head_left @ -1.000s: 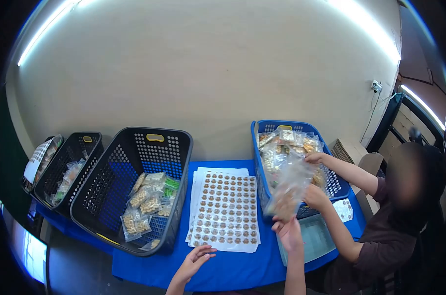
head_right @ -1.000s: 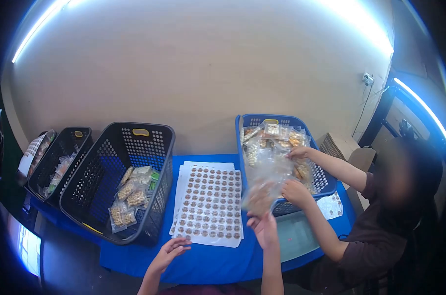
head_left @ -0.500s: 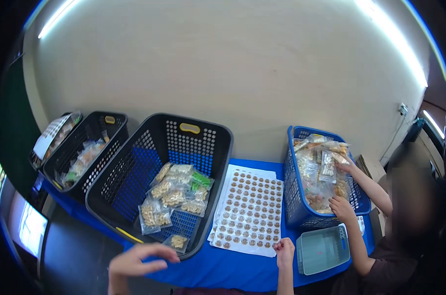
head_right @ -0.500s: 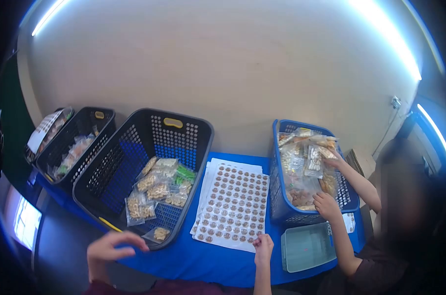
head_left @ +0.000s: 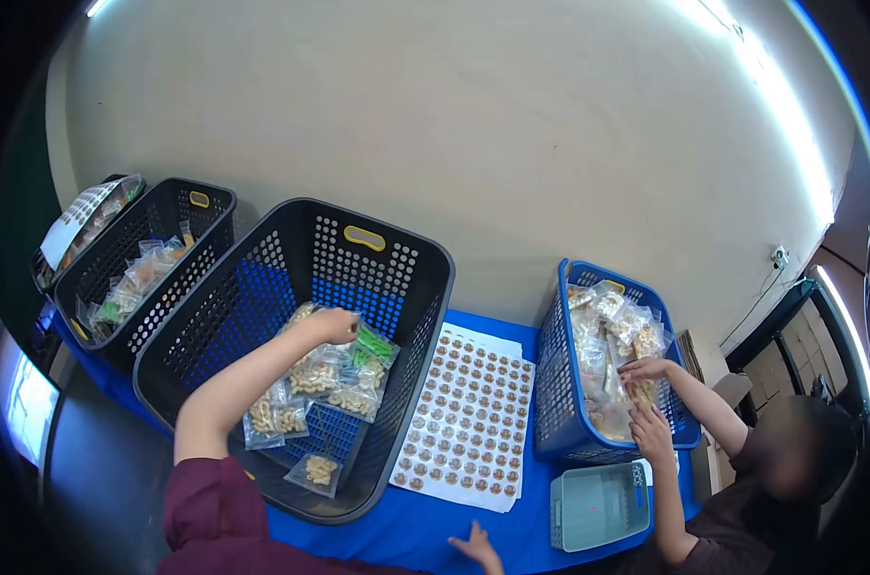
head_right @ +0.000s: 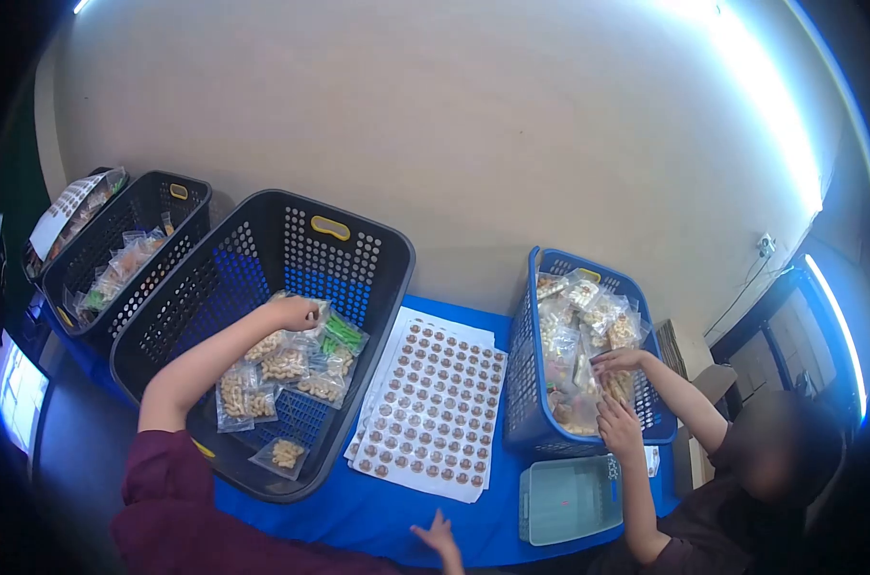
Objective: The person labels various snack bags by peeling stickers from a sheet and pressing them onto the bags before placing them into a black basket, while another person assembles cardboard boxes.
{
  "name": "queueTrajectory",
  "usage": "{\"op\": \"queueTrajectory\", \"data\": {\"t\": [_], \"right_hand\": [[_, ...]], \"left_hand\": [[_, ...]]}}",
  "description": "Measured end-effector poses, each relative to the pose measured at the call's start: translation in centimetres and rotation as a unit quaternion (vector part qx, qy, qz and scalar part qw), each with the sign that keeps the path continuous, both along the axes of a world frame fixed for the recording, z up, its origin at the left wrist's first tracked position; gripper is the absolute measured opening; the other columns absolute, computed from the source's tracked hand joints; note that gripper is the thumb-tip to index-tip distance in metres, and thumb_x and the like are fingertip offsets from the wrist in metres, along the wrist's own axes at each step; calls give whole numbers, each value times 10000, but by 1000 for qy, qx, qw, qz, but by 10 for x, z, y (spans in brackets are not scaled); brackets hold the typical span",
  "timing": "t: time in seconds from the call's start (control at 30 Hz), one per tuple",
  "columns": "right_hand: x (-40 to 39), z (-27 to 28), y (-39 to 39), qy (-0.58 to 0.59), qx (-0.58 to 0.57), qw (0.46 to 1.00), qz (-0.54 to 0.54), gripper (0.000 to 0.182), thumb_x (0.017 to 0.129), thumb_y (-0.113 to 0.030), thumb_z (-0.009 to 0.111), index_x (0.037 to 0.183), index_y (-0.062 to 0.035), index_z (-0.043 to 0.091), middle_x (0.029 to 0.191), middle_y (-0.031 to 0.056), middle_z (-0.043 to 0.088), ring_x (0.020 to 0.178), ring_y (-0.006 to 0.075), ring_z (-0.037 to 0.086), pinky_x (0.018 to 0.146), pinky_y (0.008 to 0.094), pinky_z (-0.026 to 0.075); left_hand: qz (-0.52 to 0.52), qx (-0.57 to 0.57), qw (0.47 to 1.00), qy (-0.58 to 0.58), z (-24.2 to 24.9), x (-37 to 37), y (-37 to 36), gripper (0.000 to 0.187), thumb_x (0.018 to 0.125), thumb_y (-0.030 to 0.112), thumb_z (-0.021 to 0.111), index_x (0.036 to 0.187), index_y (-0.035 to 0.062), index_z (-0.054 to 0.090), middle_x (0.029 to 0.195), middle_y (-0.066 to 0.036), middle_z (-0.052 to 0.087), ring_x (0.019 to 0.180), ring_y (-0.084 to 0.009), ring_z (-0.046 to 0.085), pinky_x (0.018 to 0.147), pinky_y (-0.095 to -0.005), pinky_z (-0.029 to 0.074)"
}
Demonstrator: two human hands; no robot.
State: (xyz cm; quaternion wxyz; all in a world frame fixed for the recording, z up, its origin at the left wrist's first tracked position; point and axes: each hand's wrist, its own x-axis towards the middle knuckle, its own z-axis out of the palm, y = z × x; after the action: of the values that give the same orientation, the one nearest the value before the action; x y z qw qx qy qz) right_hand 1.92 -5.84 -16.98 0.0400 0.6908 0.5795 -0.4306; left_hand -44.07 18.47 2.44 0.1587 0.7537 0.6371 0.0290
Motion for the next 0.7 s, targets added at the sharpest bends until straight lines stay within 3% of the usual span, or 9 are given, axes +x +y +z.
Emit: {"op": "queueTrajectory", "data": {"t": [0.03,0.2,0.3,0.4,0.47,0.53,0.57,0.67,0.7], "right_hand": [[-9,-1,-6,-33,-38,999,3,1014,613,-534,669,1331,-33,159,1302,373,129,1201,486,228,983,453,265],[-11,-71,-13,-37,-29,999,-8,1030,604,-646,596,1334,-60,165,1289,419,-1,1233,522,-17,982,568,125],[-14,-62,-12,-46,-42,998,-3,1058,593,-642,613,1333,-49,144,1276,435,-6,1223,537,-42,974,585,106],[-21,-63,-13,-52,-67,996,-9,1120,559,-658,631,1332,-31,116,1267,444,-32,1209,553,-69,969,596,89],[-24,-56,-6,-54,-99,993,-28,1165,533,-671,641,1329,-17,99,1263,447,-57,1203,558,-85,966,602,78],[-31,-17,9,-66,-133,989,-11,1183,527,-673,647,1314,37,121,1285,422,-38,1204,553,31,966,534,193],[-32,-4,10,-69,-152,986,-2,1193,524,-673,650,1306,64,132,1297,409,-28,1204,551,89,966,500,251],[-16,-31,8,31,-154,987,-32,1219,500,-707,633,1328,-2,82,1255,445,-116,1187,573,-102,949,622,69],[-12,-44,11,22,-166,986,-11,1233,498,-716,626,1331,0,67,1252,447,-124,1178,589,-77,950,609,127]], "left_hand": [[16,-11,999,40,-25,-8,18,274,724,275,562,906,78,617,880,-146,622,836,-281,591,742,-370,466],[114,-125,981,93,-149,-38,53,302,718,268,558,974,127,633,1149,-162,517,1054,-300,499,892,-410,390],[72,-242,954,161,-126,-7,15,486,697,254,594,1169,158,524,1405,-81,194,1286,-301,183,997,-541,189],[97,-176,958,205,-178,-19,24,629,709,270,601,1277,110,384,1436,-52,37,1313,-305,28,985,-608,42],[94,-197,961,171,-169,-26,31,679,715,293,602,1288,53,330,1380,-108,228,1286,-302,165,1010,-554,77],[127,-200,966,106,-177,-41,48,628,716,297,598,1254,52,385,1322,-136,347,1253,-308,257,1015,-531,126],[132,-79,984,87,-154,-42,37,525,689,314,625,1130,51,517,1076,-205,544,1045,-331,490,931,-353,363],[116,17,991,68,-82,-45,17,424,721,282,592,1075,53,552,1041,-186,561,983,-317,527,884,-373,392],[109,51,991,62,-59,-43,14,392,732,272,581,1057,53,563,1029,-180,567,962,-312,540,869,-379,401]]}}
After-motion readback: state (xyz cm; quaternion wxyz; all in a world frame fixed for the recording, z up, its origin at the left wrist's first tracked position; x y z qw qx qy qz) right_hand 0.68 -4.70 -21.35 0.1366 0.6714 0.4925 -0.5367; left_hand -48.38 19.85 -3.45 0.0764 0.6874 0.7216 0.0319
